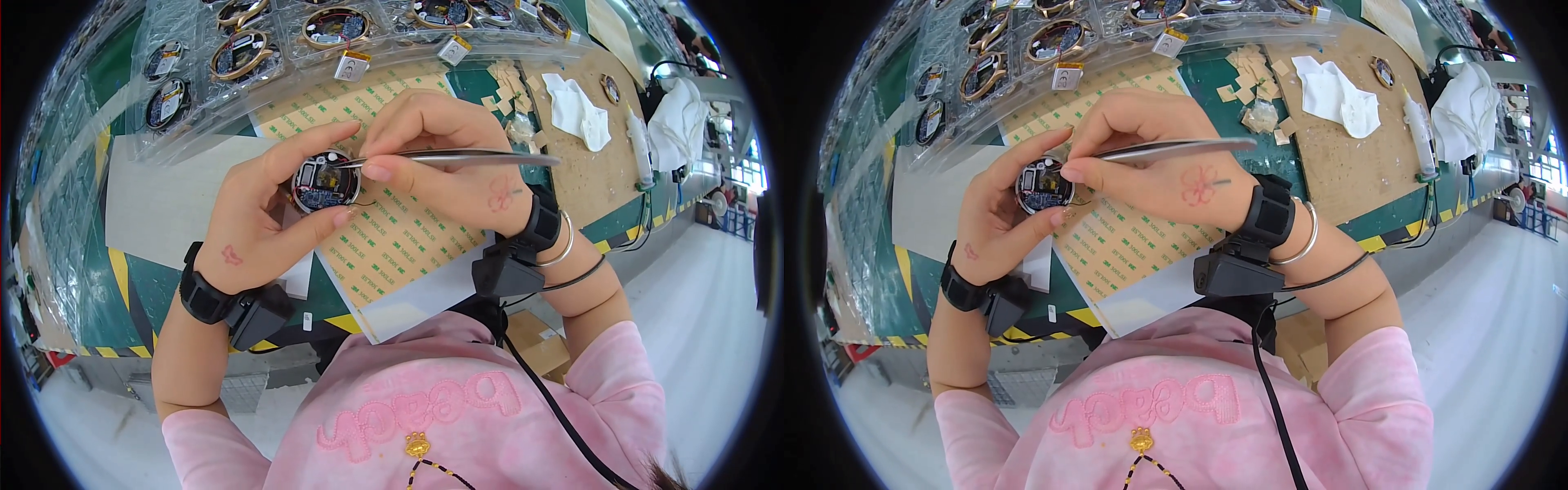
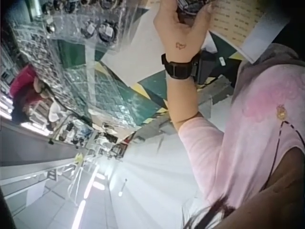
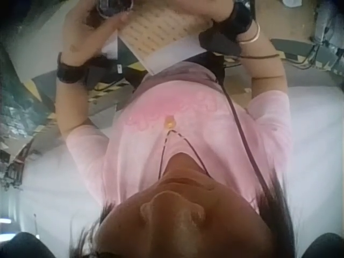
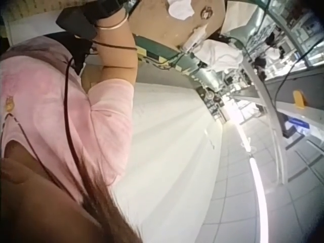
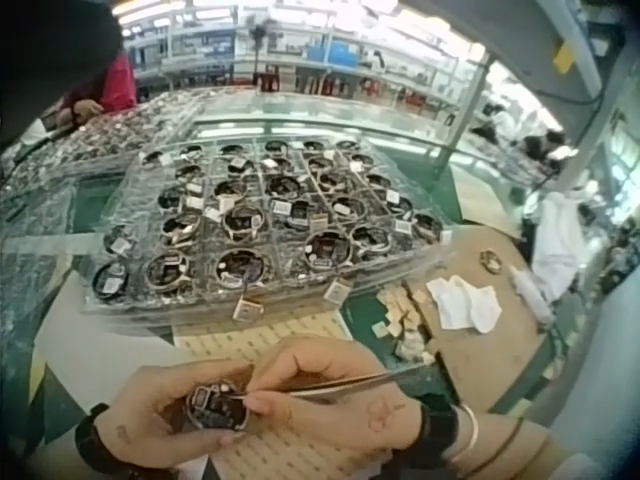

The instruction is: The person picks up a watch component and uses tweezers to peel a small adhesive piece from a sheet. They apply the adhesive to the watch component, press it down, and then place the watch component back into a plastic tray.

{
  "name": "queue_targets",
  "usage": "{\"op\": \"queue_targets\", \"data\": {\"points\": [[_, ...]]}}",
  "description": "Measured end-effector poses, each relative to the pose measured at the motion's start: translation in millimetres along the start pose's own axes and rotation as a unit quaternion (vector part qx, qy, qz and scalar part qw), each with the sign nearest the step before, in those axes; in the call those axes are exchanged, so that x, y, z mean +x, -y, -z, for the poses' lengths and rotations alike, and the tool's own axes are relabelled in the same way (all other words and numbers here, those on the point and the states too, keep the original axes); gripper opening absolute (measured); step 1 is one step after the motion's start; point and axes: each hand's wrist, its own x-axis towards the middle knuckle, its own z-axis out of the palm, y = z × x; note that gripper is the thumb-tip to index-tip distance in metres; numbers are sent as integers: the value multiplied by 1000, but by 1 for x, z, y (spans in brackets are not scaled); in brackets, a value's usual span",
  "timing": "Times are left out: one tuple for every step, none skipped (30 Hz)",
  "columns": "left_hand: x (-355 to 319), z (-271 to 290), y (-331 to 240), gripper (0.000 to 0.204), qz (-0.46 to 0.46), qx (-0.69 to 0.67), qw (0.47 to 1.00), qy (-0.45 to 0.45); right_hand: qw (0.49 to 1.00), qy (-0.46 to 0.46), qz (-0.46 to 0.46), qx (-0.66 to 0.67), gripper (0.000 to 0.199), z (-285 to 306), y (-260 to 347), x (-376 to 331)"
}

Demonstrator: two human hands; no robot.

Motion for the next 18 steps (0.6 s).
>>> {"op": "queue_targets", "data": {"points": [[0,0,0,66,8,-10,1000,-2,1000,1,0,0,11,0,0,0],[0,0,0,66,8,-11,1000,-2,999,10,16,-31,12,0,0,1],[0,0,1,66,7,-13,1000,1,997,19,32,-62,14,1,0,1],[0,1,2,66,5,-15,1000,3,994,27,48,-94,15,1,0,2],[0,1,2,66,3,-17,1000,5,994,27,47,-94,15,1,-1,2],[0,0,4,66,3,-17,1000,6,998,24,26,-59,15,-1,-3,2],[0,-1,7,64,-15,-9,1000,-1,999,22,7,-23,14,-2,-5,3],[0,-1,9,62,-33,-1,999,-9,1000,19,-13,13,13,-3,-6,3],[0,-2,10,59,-51,8,999,-16,1000,19,-13,13,13,-2,-6,3],[1,-2,11,59,-51,8,999,-15,999,23,-28,17,12,-1,-5,4],[0,-1,11,59,-55,17,998,-9,998,28,-43,21,11,0,-5,5],[0,0,11,59,-58,26,998,-3,997,33,-58,25,10,1,-4,6],[0,0,12,59,-61,36,997,2,997,32,-58,26,10,2,-3,7],[0,0,12,59,-61,36,997,3,997,32,-68,23,9,3,0,7],[0,0,11,59,-57,37,998,5,996,32,-78,20,8,3,2,8],[0,0,10,59,-53,39,998,7,996,32,-87,17,8,4,3,9],[0,0,9,59,-50,40,998,9,996,31,-87,17,8,4,4,9],[0,0,9,59,-50,40,998,10,995,28,-92,19,7,4,5,9]]}}
